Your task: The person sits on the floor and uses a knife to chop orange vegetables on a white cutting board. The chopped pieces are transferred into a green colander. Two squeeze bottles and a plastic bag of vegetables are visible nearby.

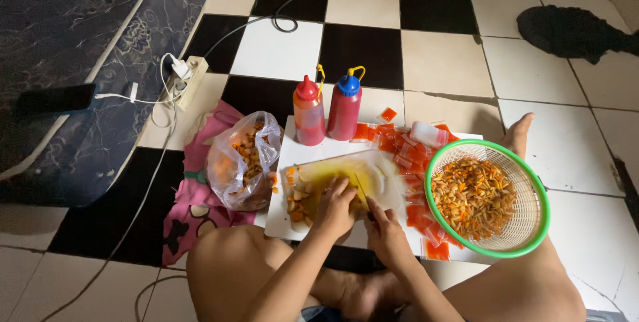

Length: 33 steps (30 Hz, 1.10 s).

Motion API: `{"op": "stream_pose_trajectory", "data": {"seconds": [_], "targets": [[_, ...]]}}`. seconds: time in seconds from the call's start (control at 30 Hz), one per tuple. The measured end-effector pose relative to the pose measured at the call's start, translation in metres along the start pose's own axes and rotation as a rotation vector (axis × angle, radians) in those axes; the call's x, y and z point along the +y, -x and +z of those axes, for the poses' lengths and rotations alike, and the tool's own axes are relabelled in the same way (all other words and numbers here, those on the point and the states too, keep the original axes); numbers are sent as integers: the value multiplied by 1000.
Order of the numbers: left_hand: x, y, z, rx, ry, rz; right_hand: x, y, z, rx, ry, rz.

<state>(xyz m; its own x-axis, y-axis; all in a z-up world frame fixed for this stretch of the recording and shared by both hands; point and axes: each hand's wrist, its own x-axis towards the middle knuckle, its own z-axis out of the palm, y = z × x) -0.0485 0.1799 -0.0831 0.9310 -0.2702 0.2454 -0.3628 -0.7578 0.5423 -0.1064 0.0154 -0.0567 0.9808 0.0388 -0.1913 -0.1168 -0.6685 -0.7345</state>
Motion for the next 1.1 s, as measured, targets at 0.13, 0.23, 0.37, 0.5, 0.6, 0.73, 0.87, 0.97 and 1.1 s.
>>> {"op": "stream_pose_trajectory", "data": {"seconds": [0.13,0.23,0.37,0.5,0.6,0.73,0.87,0.97,1.1], "targets": [[14,0,-9,133,-56,68,19,1,0,23,4,56],[11,-4,-2,275,-35,104,27,4,2,85,-5,-15],[10,-3,-3,201,-95,-27,14,8,-3,3,3,31],[-6,1,15,110,34,-149,-2,10,1,-100,-85,-1],[-25,4,40,251,117,-87,5,8,14,-94,-144,-30],[-27,5,38,244,93,-89,-27,14,-6,-155,-239,9],[-35,1,51,228,90,-101,-19,13,-6,-166,-274,35],[-21,-10,40,221,116,-65,-15,14,-17,-131,-281,-9],[37,-52,13,360,200,100,-20,14,-64,-5,-255,39]]}}
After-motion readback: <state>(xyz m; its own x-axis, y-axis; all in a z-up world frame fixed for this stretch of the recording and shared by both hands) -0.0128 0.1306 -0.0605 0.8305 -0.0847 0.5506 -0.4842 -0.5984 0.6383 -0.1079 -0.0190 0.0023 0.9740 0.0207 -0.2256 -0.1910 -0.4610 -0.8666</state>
